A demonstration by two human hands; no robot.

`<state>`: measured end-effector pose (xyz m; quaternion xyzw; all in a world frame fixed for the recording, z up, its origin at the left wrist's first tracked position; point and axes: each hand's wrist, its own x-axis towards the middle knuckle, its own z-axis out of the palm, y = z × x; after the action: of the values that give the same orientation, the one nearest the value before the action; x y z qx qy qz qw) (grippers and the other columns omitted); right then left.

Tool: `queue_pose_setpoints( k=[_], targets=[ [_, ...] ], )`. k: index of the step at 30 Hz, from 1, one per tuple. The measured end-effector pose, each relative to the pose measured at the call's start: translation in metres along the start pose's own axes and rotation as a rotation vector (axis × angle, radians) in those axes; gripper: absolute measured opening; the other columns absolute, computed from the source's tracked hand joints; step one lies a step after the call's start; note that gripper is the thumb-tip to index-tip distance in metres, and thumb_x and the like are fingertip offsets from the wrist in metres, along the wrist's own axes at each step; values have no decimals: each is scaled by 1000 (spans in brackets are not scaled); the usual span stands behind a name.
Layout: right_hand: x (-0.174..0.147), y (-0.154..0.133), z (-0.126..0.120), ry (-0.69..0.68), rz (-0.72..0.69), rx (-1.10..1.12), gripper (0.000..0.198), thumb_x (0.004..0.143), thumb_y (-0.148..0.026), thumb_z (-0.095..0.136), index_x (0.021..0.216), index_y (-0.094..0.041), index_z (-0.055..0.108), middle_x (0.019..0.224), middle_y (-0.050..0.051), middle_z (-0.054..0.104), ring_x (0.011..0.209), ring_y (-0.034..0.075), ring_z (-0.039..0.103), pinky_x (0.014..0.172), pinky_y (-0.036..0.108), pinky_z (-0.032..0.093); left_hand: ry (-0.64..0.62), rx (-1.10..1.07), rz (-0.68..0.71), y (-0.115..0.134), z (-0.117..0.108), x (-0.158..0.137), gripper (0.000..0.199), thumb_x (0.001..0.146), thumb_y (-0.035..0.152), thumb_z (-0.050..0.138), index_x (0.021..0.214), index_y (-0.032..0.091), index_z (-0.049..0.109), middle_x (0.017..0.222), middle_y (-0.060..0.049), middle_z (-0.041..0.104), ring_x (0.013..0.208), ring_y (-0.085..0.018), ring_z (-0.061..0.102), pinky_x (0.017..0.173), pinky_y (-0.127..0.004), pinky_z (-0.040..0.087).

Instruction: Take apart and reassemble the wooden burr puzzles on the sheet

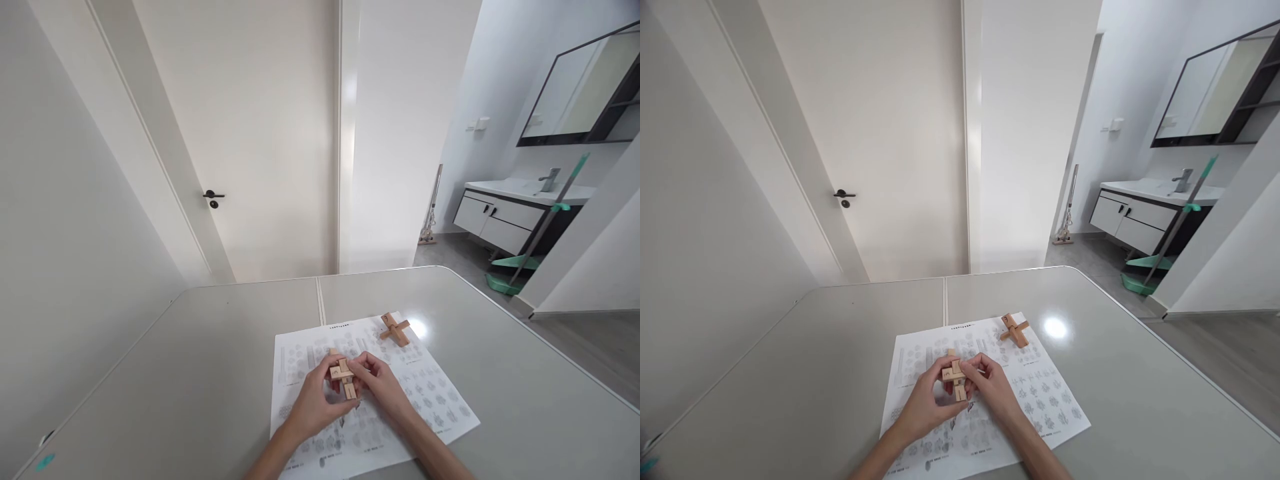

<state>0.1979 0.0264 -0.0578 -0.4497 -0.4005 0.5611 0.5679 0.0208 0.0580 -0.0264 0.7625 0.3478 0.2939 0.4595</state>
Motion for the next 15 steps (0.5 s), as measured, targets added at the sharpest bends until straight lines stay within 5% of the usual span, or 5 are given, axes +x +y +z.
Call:
queue_pose_setpoints(
  k=[7, 15],
  targets=[
    [1, 8, 1, 131, -183, -303, 37, 95, -58, 57, 99, -22, 65, 85, 4, 65, 63, 17, 58, 58, 29, 50, 325, -146, -121, -22, -4, 10, 57, 77, 40, 80, 125, 23, 54, 98, -3, 68, 80, -18, 63, 78, -31, 53],
    [-4, 22, 5, 10, -477, -820, 33, 96, -24, 54, 128, -29, 62, 112, 9, 59, 96, 25, 63, 85, 38, 57, 472, -258, -182, -33, -8, 17, 64, 76, 46, 81, 127, 22, 53, 101, -5, 71, 84, -19, 67, 81, -32, 54]
  ],
)
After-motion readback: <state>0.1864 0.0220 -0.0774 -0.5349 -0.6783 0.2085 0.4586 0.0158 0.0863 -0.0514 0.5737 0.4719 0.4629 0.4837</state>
